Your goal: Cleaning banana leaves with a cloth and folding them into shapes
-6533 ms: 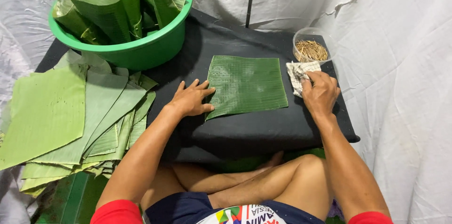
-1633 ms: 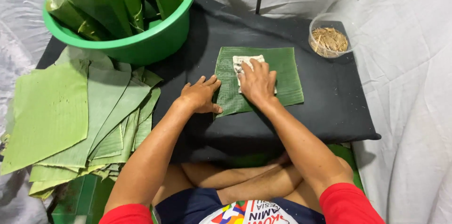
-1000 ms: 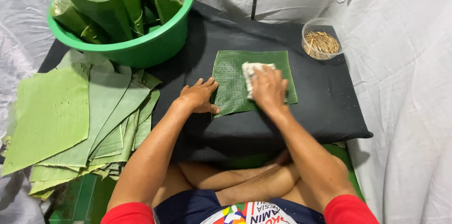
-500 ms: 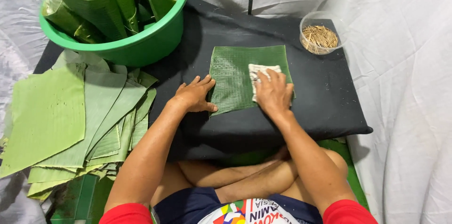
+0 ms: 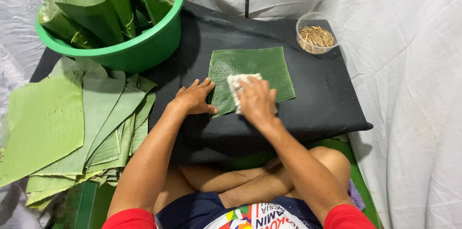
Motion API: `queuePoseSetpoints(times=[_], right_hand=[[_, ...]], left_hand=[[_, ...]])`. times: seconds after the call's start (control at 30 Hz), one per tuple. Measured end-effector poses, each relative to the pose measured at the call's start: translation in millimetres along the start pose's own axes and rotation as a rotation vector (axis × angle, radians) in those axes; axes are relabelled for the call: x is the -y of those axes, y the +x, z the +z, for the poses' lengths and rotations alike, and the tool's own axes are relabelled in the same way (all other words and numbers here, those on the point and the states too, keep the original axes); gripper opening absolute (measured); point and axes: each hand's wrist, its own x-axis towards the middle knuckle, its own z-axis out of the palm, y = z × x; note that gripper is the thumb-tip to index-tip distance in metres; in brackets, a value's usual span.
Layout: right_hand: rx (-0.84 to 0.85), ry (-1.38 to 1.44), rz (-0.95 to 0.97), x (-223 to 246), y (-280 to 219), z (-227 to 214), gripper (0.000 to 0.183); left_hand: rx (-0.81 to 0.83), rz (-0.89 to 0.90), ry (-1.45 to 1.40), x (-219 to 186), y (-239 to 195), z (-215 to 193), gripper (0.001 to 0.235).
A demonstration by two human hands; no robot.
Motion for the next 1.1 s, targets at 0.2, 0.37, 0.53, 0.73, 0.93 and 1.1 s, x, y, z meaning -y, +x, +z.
queuePoseSetpoints(times=[0.2,0.37,0.53,0.73,0.93,1.1], right_hand=[[0.012,0.019,-0.092,22.2,-21.3,-15.0,0.035],[-0.047,-0.108,-0.061,-37.1,-18.4,-16.6,0.03],[-0.123,-0.174,0.006,-86.4,-24.3,-29.7,0.03],[-0.126,-0.188,0.069,-119.2,-28.7,-42.5,0.033],[-0.149,-0.272,0.127,-151.2,-32.5,-56.7,0.031],[-0.163,-0.277,0.169,-133.0,-33.1,-67.6,0.029]], left_hand=[[0.011,0.0,-0.006,-3.5,-8.8,-6.1,0.106],[0.012,-0.006,-0.004,-9.2,-18.7,-11.6,0.104],[0.006,-0.007,0.0,-9.6,-19.3,-11.2,0.103],[0.023,-0.019,0.009,-7.7,-9.4,-9.9,0.104],[-0.114,-0.084,0.09,-4.1,45.2,-7.7,0.053],[-0.191,-0.001,-0.046,-29.4,65.8,-31.8,0.084]])
